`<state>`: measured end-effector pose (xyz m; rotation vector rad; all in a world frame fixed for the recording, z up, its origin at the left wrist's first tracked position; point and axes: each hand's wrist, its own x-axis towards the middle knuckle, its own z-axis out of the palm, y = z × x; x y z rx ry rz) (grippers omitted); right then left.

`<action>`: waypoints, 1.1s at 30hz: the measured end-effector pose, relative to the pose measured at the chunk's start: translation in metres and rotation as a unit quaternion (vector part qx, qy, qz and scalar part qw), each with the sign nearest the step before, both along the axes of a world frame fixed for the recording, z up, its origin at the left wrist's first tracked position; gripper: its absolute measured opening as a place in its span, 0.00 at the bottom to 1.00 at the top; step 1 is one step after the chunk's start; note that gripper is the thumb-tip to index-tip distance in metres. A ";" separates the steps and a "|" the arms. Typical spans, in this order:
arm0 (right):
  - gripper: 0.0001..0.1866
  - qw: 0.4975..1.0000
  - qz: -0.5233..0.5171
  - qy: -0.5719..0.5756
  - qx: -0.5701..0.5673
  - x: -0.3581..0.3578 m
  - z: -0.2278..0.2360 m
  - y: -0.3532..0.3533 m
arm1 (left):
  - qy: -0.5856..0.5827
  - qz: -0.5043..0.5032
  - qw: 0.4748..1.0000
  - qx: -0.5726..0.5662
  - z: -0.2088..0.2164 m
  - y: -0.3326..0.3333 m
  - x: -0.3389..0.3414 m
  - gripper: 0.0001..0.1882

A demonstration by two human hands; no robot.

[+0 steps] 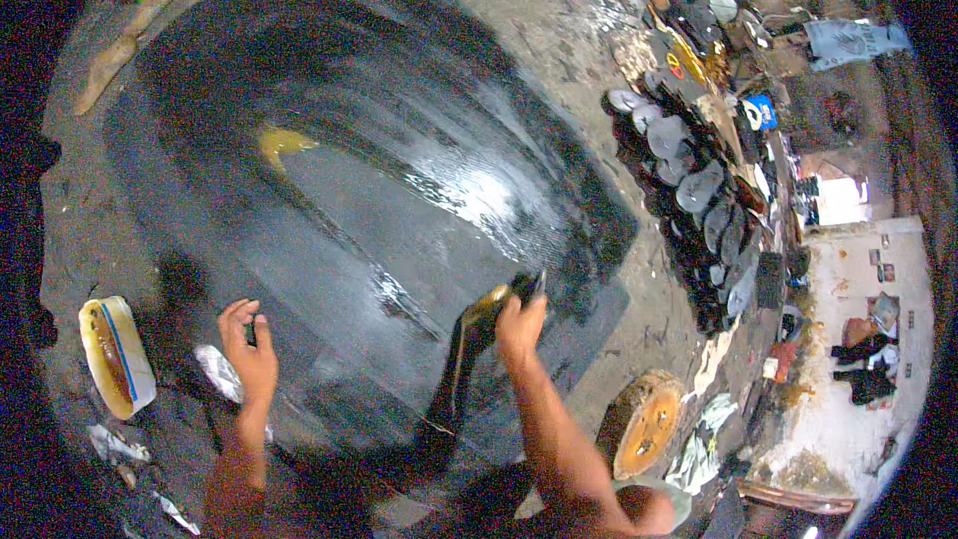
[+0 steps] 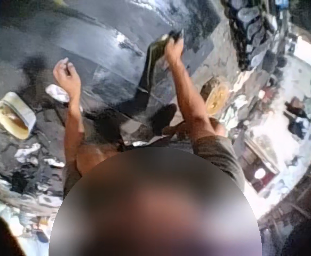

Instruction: The person sits on the floor and applies a brown adhesive to the soles of black flip-flops using a brush. After coating several flip-flops, the person spreads the same adhesive onto a large black rubber sheet on the floor.

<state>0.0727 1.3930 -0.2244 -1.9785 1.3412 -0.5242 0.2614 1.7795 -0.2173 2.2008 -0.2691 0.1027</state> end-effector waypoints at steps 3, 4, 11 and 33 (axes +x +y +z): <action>0.16 0.990 0.141 -0.021 -0.021 0.120 0.014 -0.017 | -0.017 -0.006 0.999 0.029 0.003 -0.001 0.000 0.11; 0.17 0.985 0.169 0.019 -0.005 0.158 0.020 -0.010 | -0.004 -0.004 1.000 0.024 0.003 0.000 0.000 0.11; 0.15 0.913 0.389 0.121 -0.024 0.382 0.052 0.101 | -0.016 -0.020 0.995 0.099 0.005 -0.001 0.001 0.13; 0.33 0.689 0.645 0.328 -0.036 0.046 0.092 -0.135 | -0.049 -0.042 0.987 0.146 -0.005 -0.002 -0.004 0.10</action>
